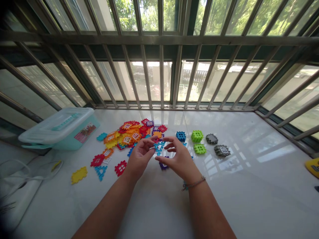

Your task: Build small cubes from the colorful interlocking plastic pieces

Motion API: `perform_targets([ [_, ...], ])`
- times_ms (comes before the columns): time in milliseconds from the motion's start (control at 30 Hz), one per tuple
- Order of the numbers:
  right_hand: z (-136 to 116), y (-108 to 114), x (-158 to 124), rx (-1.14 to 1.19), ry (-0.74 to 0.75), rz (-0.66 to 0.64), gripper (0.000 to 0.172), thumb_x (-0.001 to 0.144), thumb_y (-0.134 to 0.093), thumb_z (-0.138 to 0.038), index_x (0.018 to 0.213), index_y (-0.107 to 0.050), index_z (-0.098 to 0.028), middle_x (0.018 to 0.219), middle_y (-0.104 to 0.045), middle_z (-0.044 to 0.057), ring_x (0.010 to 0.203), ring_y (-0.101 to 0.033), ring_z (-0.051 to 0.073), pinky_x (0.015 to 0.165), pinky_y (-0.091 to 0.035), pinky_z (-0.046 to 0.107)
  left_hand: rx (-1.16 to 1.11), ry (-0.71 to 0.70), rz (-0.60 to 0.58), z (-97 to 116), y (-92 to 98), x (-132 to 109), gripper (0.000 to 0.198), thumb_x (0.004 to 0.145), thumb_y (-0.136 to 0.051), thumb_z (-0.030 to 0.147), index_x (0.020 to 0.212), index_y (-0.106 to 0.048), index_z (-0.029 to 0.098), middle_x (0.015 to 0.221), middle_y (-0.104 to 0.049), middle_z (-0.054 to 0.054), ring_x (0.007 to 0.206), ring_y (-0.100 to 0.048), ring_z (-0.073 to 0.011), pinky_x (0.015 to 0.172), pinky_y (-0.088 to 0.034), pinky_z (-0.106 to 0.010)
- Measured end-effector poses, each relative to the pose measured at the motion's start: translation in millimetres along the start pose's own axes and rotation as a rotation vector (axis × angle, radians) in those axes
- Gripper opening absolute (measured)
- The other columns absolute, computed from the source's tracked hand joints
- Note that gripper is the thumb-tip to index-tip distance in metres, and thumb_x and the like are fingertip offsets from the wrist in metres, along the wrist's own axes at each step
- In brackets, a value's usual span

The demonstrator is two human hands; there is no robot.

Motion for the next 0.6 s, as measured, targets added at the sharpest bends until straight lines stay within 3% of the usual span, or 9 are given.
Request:
perform_targets([
  [100,3.0,27.5,0.4,-0.091,0.001,0.1,0.065,0.079,-0.091,-0.051,0.134,-0.062,-0.029,0.133,-0.071,0.009,0.105,-0.071,0.023,0.091,-0.064,0.041,0.02,0.026,0.077,-3.8,10.4,1.2,0.023,0.087,-0.077,0.032,0.104,-0.065,0.022,0.145,-0.068,-0.012,0.11,-0.073,-0.0212,0.094,-0.058,-0.035],
  [200,18.1,63.8,-1.9,-0.292,-0.049,0.23,0.068,0.081,-0.087,-0.051,0.137,-0.059,-0.027,0.136,-0.07,0.011,0.103,-0.071,0.024,0.084,-0.062,0.04,0.07,0.087,0.16,-12.3,23.2,2.8,0.019,0.087,-0.074,0.034,0.099,-0.068,0.021,0.119,-0.077,-0.008,0.093,-0.071,-0.0179,0.085,-0.057,-0.032],
  [300,42.7,83.2,-4.2,-0.493,-0.126,0.262,0.069,0.079,-0.084,-0.05,0.137,-0.057,-0.022,0.135,-0.07,0.014,0.097,-0.071,0.026,0.079,-0.059,0.039,0.105,0.129,0.184,-18.0,28.2,3.7,0.017,0.084,-0.074,0.033,0.095,-0.07,0.02,0.103,-0.078,-0.005,0.082,-0.067,-0.0154,0.08,-0.056,-0.03],
  [433,71.8,81.5,-4.6,-0.618,-0.2,0.224,0.062,0.077,-0.083,-0.046,0.128,-0.059,-0.021,0.13,-0.072,0.013,0.099,-0.072,0.028,0.079,-0.056,0.037,0.11,0.166,0.139,-20.5,22.5,2.4,0.016,0.083,-0.073,0.031,0.093,-0.067,0.021,0.096,-0.077,-0.003,0.077,-0.066,-0.0145,0.078,-0.054,-0.029],
  [600,80.7,74.2,-1.8,-0.668,-0.216,0.213,0.06,0.079,-0.082,-0.045,0.128,-0.058,-0.02,0.128,-0.073,0.013,0.112,-0.071,0.031,0.09,-0.055,0.04,0.169,0.165,0.101,-23.1,19.2,2.7,0.017,0.081,-0.072,0.031,0.093,-0.067,0.021,0.094,-0.077,-0.003,0.078,-0.066,-0.0154,0.075,-0.053,-0.028],
])
Point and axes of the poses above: each hand's wrist, its own x-axis towards the middle knuckle, its own y-axis out of the back of the hand, z = x × y, the point moved 10 cm from there along x, towards the middle knuckle
